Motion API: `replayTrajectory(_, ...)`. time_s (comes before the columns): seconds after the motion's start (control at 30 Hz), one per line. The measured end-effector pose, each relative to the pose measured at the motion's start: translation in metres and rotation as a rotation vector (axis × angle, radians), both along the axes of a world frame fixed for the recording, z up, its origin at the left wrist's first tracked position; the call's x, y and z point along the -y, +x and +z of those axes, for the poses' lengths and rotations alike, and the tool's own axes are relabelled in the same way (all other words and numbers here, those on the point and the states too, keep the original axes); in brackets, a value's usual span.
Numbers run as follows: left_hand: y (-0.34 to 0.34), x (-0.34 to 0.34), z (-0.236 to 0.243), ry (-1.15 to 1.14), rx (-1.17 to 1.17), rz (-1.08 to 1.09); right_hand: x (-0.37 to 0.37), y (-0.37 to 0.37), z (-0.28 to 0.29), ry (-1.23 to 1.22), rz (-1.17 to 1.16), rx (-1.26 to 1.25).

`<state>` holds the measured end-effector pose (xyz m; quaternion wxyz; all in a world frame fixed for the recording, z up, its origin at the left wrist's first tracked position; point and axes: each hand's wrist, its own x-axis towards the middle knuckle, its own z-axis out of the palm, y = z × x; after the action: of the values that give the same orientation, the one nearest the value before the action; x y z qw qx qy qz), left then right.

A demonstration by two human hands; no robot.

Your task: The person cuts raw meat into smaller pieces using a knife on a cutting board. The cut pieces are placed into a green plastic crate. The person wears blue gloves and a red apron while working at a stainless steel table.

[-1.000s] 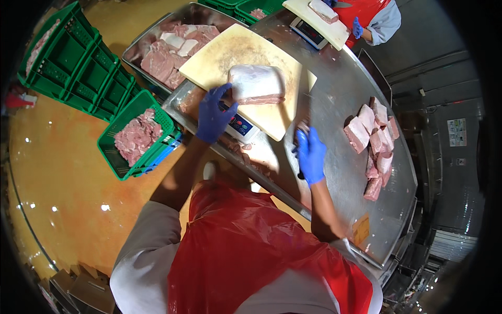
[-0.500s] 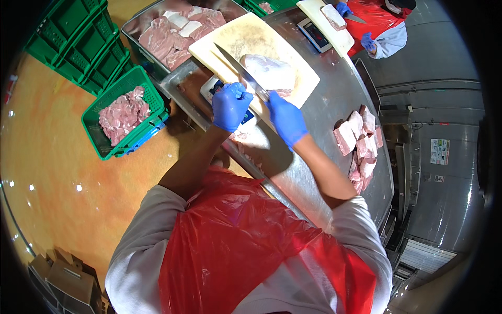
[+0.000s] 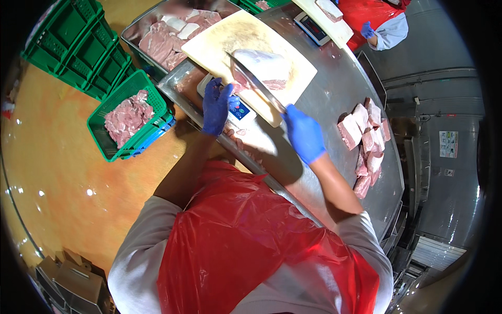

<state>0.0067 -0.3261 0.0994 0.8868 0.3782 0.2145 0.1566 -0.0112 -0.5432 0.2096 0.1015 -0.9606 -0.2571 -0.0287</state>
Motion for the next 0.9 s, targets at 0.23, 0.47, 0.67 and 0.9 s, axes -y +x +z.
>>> replayTrajectory(0.23,0.01,-0.005,-0.035,0.363,-0.036,-0.106,-0.044,0.038,-0.02,-0.093,-0.009,-0.147)
replayTrajectory(0.47,-0.033,-0.156,-0.067,0.673,0.15,0.128,0.115,-0.018,0.01,-0.247,-0.005,-0.164)
replayTrajectory(0.67,-0.03,-0.315,-0.052,2.077,-0.82,-0.502,0.124,-0.059,-0.022,0.46,-0.352,-0.125)
replayTrajectory(0.9,0.128,-0.073,0.036,1.811,0.125,-0.273,0.065,-0.047,-0.047,0.827,-0.456,-0.079)
